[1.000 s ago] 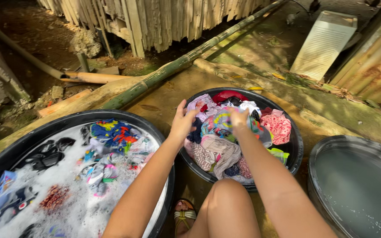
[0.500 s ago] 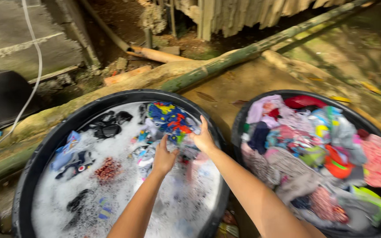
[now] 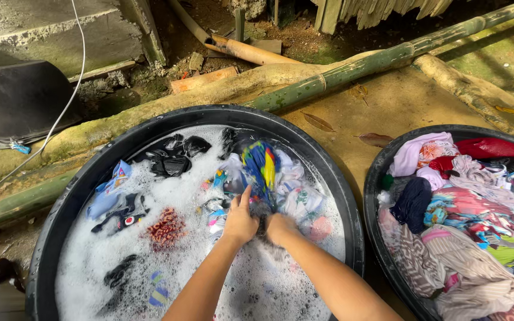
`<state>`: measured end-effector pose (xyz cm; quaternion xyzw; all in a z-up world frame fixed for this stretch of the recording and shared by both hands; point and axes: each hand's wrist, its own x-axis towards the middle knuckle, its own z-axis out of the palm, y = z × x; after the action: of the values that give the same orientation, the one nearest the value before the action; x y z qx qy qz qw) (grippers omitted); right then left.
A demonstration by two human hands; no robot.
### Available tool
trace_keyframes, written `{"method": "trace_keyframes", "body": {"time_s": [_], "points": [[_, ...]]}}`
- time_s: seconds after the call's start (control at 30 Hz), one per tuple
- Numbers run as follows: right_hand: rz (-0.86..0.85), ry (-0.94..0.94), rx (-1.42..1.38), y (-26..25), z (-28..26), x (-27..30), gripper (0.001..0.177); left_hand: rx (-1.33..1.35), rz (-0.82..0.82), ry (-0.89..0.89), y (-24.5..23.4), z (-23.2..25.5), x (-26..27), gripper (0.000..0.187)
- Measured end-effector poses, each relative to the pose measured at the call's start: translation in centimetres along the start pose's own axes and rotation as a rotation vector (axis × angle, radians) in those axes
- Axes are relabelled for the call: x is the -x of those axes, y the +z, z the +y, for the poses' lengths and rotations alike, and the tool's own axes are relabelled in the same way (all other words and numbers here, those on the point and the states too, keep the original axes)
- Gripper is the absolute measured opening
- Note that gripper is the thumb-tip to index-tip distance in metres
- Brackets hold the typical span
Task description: The person washes clothes by hand in a tub of soapy water, scrubbing various garments such as shirts and tie-dye fabric before placing them into an adjacent basin.
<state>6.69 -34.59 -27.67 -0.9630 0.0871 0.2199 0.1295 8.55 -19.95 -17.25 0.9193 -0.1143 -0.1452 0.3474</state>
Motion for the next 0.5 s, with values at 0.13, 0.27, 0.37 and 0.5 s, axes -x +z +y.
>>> {"method": "trace_keyframes", "body": {"time_s": [0.13, 0.27, 0.37, 0.5], "points": [[-0.330, -0.375, 0.573, 1.6, -3.5, 6.9, 0.037, -0.145, -0.105, -0.090, -0.6, -0.2, 2.9, 0.087], [-0.235, -0.511, 0.159, -5.8, -4.5, 12.4, 0.033, -0.250, -0.280, 0.122, -0.3, -3.4, 4.8, 0.068], [-0.107, -0.510, 0.035, -16.6, -6.0, 14.5, 0.042, 0.145, -0.387, 0.492, -0.9, -7.4, 3.7, 0.056], [0.275, -0.596, -0.274, -27.6, -9.5, 20.6, 0.034, 0.634, -0.416, 0.296, -1.8, -9.1, 3.5, 0.045]]}}
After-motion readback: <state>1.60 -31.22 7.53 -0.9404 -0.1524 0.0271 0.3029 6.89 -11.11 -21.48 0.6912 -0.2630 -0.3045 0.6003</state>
